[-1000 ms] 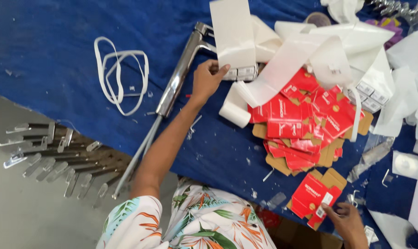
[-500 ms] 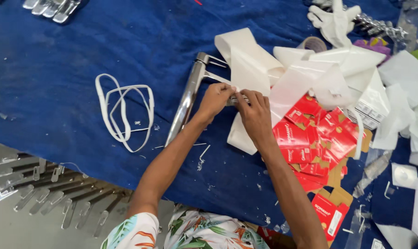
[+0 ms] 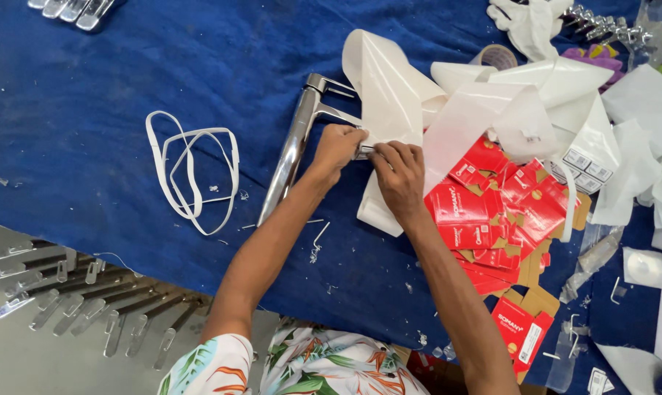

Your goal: The person repeatedly picks up small red boxes, peels off a white label from a roll, and sticks it onto each box. They then place the labeled boxes into a larger cardboard box. The process is repeated continuously for many boxes.

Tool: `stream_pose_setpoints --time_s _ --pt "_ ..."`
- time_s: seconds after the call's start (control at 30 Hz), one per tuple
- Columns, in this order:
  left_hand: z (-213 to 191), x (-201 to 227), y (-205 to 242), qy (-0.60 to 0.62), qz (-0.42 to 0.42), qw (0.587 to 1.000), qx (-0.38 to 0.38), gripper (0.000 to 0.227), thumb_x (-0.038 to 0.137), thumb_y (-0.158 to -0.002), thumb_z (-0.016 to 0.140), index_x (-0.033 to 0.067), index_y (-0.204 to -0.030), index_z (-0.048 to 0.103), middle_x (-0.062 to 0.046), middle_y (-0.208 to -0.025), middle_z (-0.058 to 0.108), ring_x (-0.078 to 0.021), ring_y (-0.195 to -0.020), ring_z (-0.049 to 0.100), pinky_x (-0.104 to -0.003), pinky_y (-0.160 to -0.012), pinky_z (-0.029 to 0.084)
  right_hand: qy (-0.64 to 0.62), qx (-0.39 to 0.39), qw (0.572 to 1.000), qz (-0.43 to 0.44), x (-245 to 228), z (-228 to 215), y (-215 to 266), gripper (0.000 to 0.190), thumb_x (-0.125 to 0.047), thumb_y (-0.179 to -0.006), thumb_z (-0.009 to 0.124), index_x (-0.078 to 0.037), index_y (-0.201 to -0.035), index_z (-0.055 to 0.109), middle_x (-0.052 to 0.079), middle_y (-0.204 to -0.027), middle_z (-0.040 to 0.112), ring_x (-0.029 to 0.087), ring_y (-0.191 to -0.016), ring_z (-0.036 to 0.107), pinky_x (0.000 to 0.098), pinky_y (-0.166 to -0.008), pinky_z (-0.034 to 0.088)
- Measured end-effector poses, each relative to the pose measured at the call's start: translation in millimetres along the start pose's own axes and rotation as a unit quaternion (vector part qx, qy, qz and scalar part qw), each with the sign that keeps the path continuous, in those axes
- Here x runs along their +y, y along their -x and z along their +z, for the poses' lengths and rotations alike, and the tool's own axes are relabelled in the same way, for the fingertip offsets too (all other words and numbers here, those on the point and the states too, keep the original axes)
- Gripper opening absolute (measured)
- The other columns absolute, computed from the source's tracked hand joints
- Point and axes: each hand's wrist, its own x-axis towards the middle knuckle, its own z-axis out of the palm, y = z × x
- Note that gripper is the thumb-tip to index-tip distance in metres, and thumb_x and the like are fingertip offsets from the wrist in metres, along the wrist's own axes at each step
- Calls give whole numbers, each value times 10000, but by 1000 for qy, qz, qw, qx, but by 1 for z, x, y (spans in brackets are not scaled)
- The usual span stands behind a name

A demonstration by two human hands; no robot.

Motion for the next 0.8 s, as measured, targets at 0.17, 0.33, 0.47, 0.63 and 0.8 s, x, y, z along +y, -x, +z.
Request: stream_pose_setpoints --time_s 0.17,0.33,0.47,0.63,0.8 --pt "-1 0 12 -43 31 999 3 273 161 -914 679 -23 -713 700 -4 -627 598 -75 -575 522 -270 -540 410 -71 13 993 88 7 3 8 196 -68 -863 766 -20 -1048 722 78 -1001 653 272 -972 604 413 -873 454" --pt "8 -12 14 -25 44 998 44 228 141 -893 691 -31 -745 712 -13 -659 602 -92 -593 518 -296 -547 405 -16 18 1000 -2 0 -11 12 172 -30 -800 725 -42 -966 680 84 -974 618 265 -978 613 447 -913 455" --pt "4 10 21 -308 119 926 183 244 251 -905 631 55 -949 768 -56 -777 697 -206 -726 665 -382 -682 502 -103 34 994 7 -15 -53 18 190 -17 -785 742 -72 -962 696 59 -1007 630 263 -1055 640 462 -951 439" --pt "78 7 99 -207 386 871 223 263 10 -1051 643 -15 -1296 552 -160 -1176 615 -287 -1043 587 -396 -919 478 -394 53 880 262 4 -177 117 225 -60 -834 852 -117 -993 704 80 -1147 581 201 -1048 634 331 -918 537" --pt "285 -95 223 -255 339 881 -209 205 158 -960 734 23 -1106 683 -146 -1131 702 -326 -1122 669 -425 -1053 484 -287 131 779 542 69 -318 256 111 -27 -943 744 -35 -1038 688 33 -1013 726 100 -935 700 263 -855 571"
